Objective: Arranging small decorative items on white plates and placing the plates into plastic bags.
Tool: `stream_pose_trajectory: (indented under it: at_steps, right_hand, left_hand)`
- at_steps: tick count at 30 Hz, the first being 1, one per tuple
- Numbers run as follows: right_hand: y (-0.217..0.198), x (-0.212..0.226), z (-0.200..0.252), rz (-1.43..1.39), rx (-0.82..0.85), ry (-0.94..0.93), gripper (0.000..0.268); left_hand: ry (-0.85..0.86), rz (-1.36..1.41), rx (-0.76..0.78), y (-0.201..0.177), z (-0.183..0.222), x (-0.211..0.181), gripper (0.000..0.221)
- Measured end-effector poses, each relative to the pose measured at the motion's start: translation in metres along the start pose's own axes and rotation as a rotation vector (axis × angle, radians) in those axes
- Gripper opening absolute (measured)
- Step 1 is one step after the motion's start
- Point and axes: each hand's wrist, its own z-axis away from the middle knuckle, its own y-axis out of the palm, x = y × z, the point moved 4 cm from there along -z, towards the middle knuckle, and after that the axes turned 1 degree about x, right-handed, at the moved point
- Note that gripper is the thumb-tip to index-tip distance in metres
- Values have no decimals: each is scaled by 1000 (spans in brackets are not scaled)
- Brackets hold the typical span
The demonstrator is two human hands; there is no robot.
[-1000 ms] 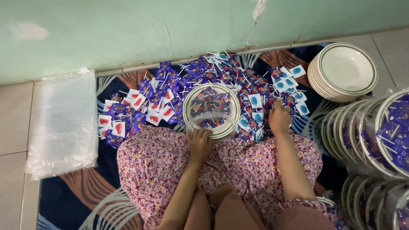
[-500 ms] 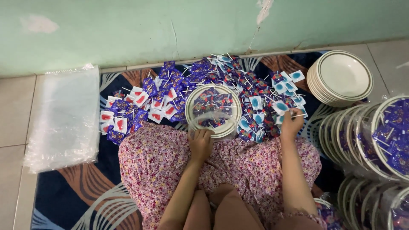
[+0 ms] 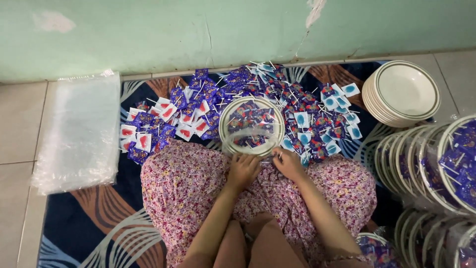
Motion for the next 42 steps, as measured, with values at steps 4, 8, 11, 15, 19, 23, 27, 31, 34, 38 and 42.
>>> stream_pose_trajectory:
  at_steps: [4,8,11,15,19,23,27,31,34,38,42]
  right_hand:
    - [0,5,2,75,-27,-118,19]
    - [-17,22,-3,88,-255,-226,17]
    - [-27,15,-4,39,-434,-223,11]
    - [-17,21,4,111,-498,-394,18]
    - [-2,34,13,259,-524,-565,21]
    - [11,44,6,215,-457,-589,17]
    - [15,53,-9,246,-279,-586,23]
    - [38,36,-14,437,-312,-630,19]
    - [43,41,-17,576,-338,-634,18]
    - [41,46,-24,647,-369,-646,18]
    - [43,39,-32,802,-357,-497,21]
  left_hand:
    - [85,-56,-103,6,1,2,6]
    - [21,-121,-182,2,2,18,2]
    - [31,-243,-232,4,0,21,7]
    - [6,-329,-172,24,6,28,6]
    - [-11,-344,-94,31,9,28,4]
    - [-75,-339,-36,42,17,31,18]
    - [-130,-366,-17,33,9,25,33]
    - [-201,-416,14,43,14,32,49]
    - [-152,-486,-34,41,12,30,42]
    - [-84,-446,-34,67,30,42,47]
    - [-104,-400,13,69,31,42,45]
